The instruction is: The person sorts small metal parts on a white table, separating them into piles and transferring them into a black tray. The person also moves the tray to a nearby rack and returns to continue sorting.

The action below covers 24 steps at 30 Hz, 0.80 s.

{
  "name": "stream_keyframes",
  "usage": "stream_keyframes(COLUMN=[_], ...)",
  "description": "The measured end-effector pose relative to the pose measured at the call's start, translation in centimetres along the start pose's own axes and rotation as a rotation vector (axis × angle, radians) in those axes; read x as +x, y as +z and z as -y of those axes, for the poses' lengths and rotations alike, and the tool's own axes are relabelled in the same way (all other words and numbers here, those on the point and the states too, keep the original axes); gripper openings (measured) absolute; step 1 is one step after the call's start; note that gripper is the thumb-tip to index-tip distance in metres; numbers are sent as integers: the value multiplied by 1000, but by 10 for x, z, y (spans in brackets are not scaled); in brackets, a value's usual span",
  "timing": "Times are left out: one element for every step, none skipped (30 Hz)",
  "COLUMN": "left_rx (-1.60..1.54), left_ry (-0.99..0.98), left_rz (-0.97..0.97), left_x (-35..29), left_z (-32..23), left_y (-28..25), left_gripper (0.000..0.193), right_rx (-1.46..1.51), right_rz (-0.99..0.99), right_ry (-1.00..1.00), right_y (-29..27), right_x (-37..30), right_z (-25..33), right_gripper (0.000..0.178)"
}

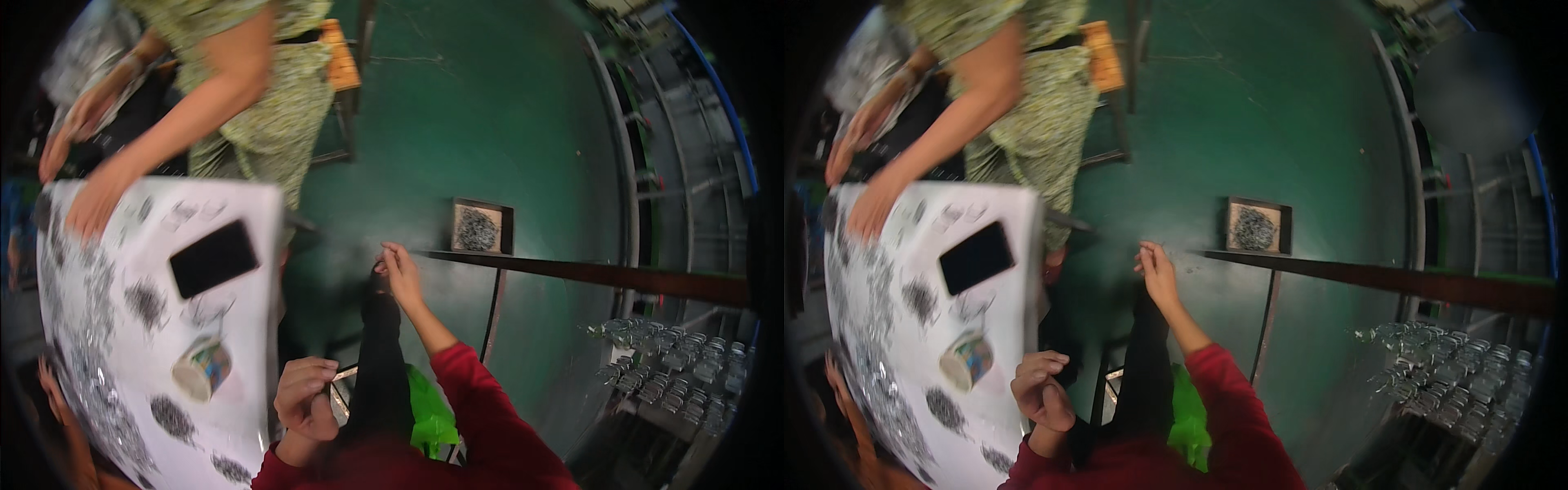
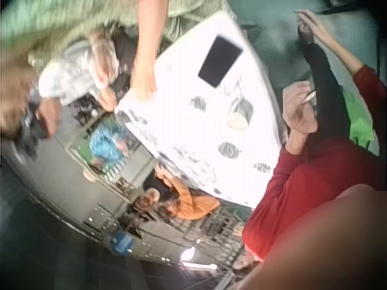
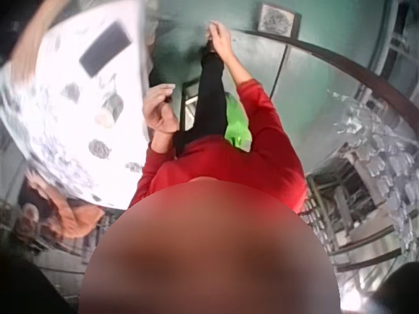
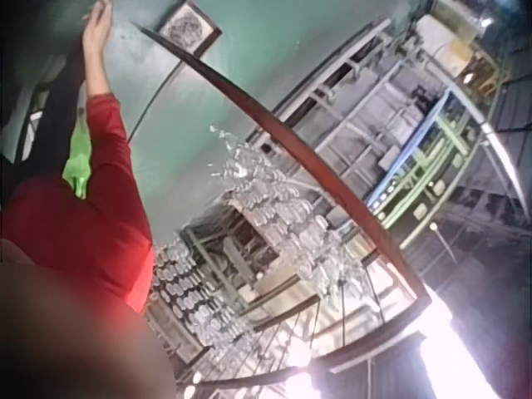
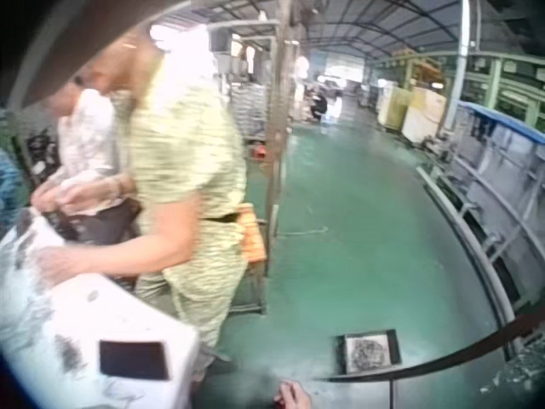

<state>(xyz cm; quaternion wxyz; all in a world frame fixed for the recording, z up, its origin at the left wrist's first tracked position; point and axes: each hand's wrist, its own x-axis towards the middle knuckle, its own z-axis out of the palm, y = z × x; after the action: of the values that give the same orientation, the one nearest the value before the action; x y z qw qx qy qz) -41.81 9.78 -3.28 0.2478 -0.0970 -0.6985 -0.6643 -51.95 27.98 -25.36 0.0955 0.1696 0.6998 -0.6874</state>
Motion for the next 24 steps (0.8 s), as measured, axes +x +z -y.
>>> stream_keyframes(left_rx=[-18, -10, 2, 8, 10, 41, 71, 96, 91, 90, 149, 203, 198, 192, 213, 242, 259, 276, 262, 255, 244, 233, 252, 260], left_ry=[-75, -126, -185, -247, -295, -353, -408, -477, -576, -648, -722, -761, -821, -860, -884, -899, -903, -910, -970, -961, -954, -943, -968, -1002], left_rz=[25, 69, 102, 127, 143, 171, 194, 209, 192, 253, 307, 371, 387, 398, 422, 432, 449, 464, 432, 411, 386, 357, 364, 387], left_x=[4, 7, 8, 8, 6, 2, -2, -7, -14, -21, -28, -32, -35, -37, -37, -35, -32, -28, -23, -18, -13, -10, -8, -9], left_z=[15, 31, 47, 63, 80, 96, 113, 129, 143, 158, 172, 187, 203, 216, 228, 239, 249, 258, 263, 269, 275, 281, 286, 292], left_y=[14, 25, 36, 46, 56, 65, 75, 82, 91, 98, 104, 109, 115, 123, 129, 134, 140, 145, 150, 154, 157, 160, 160, 159], left_gripper=[21, 22, 22, 22, 21, 21, 20, 20, 20, 24, 23, 23, 22, 22, 22, 22, 22, 22, 22, 21, 21, 21, 21, 21], right_rx=[75, 113, 148, 172, 200, 217, 222, 255, 263, 305, 314, 242, 242, 198, 149, 161, 152, 129, 123, 121, 103, 66, 69, 54], right_rz=[-82, -139, -195, -257, -300, -348, -401, -413, -439, -446, -501, -505, -542, -535, -489, -477, -479, -491, -500, -480, -481, -496, -471, -460], right_ry=[117, 194, 284, 390, 451, 530, 617, 628, 656, 624, 649, 715, 758, 788, 827, 851, 861, 868, 884, 876, 882, 902, 875, 869], right_y=[-12, -26, -40, -56, -72, -88, -101, -117, -133, -148, -160, -172, -181, -190, -198, -203, -209, -214, -217, -220, -221, -221, -220, -218], right_x=[28, 53, 76, 98, 117, 133, 148, 161, 171, 180, 187, 197, 203, 208, 212, 214, 213, 212, 210, 209, 207, 206, 205, 205], right_z=[-21, -41, -61, -80, -100, -119, -138, -156, -173, -190, -205, -217, -228, -236, -241, -246, -248, -248, -247, -245, -242, -238, -232, -226], right_gripper=[29, 28, 28, 28, 26, 25, 24, 23, 22, 22, 22, 22, 23, 25, 33, 33, 33, 33, 35, 33, 31, 29, 29, 29])
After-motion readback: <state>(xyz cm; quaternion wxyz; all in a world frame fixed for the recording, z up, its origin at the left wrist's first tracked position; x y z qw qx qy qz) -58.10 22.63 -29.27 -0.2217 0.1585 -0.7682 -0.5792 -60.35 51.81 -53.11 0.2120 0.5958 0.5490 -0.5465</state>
